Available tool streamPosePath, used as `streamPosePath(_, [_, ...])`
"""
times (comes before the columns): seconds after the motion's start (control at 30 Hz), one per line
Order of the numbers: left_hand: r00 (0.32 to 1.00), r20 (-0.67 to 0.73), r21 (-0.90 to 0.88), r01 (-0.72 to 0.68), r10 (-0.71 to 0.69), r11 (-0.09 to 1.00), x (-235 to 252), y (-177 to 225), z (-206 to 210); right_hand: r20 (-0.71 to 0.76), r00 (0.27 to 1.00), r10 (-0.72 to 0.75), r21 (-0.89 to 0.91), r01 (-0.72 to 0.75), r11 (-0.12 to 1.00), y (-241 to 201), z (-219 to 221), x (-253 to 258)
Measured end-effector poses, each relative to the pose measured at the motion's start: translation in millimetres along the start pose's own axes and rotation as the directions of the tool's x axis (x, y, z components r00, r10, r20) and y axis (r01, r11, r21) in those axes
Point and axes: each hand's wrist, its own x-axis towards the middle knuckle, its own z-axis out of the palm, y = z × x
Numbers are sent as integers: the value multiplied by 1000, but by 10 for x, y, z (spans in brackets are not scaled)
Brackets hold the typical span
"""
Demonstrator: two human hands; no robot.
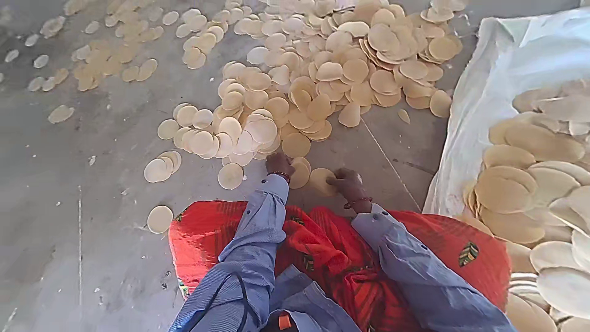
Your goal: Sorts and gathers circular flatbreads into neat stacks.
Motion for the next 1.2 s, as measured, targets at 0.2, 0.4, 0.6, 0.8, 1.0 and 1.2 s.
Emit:
streamPosePath(0.2, [999,-37,-402,-23,9,916,-40,86,-155,-148,988,-44,-53,36,998,-313,-192,-49])
streamPosePath(0.4, [988,-135,-613,-142,74,778,205,32,-1062,-83,966,-245,67,250,966,-1065,-1,182])
streamPosePath(0.6, [935,-275,-451,79,-222,889,661,-741,-1681,-178,968,-178,149,205,967,-1361,178,1095])
streamPosePath(0.8, [678,-270,-294,618,-683,729,731,-2297,-1756,-315,948,47,-393,-176,903,-870,-184,1431])
streamPosePath(1.0, [574,-243,-670,484,-782,563,1022,-2635,-1588,-243,970,23,-445,-133,886,-1084,128,1596])
streamPosePath(1.2, [736,-170,-667,403,-655,627,1201,-2553,-1579,-296,941,164,47,-157,986,-1254,413,1633])
